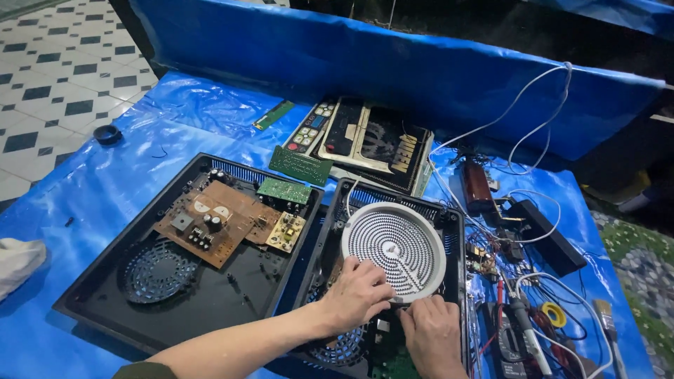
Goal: Inspecting and reassembling the heating element of an induction cooker, including checking the coil and wire connections.
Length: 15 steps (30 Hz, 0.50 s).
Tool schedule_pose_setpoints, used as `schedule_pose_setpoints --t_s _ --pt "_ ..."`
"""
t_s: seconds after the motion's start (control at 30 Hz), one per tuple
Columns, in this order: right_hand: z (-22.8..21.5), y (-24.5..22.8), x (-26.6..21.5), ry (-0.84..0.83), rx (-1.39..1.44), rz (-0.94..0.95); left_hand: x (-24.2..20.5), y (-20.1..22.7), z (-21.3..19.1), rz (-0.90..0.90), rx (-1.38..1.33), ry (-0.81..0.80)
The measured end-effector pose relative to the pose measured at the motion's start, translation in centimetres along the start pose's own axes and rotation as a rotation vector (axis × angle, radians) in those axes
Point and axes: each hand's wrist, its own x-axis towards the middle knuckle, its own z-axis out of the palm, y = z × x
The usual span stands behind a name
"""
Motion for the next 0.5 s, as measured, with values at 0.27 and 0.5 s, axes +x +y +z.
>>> schedule_pose_setpoints --t_s 0.27,0.5 --pt "-1.2 0.1 0.1 -0.047 0.059 0.035 0.1 0.2 -0.6 -0.018 -0.028 -0.024" --pt "-0.5 0.2 0.0 -0.017 0.012 0.016 0.2 0.3 -0.7 -0.023 -0.034 -0.036"
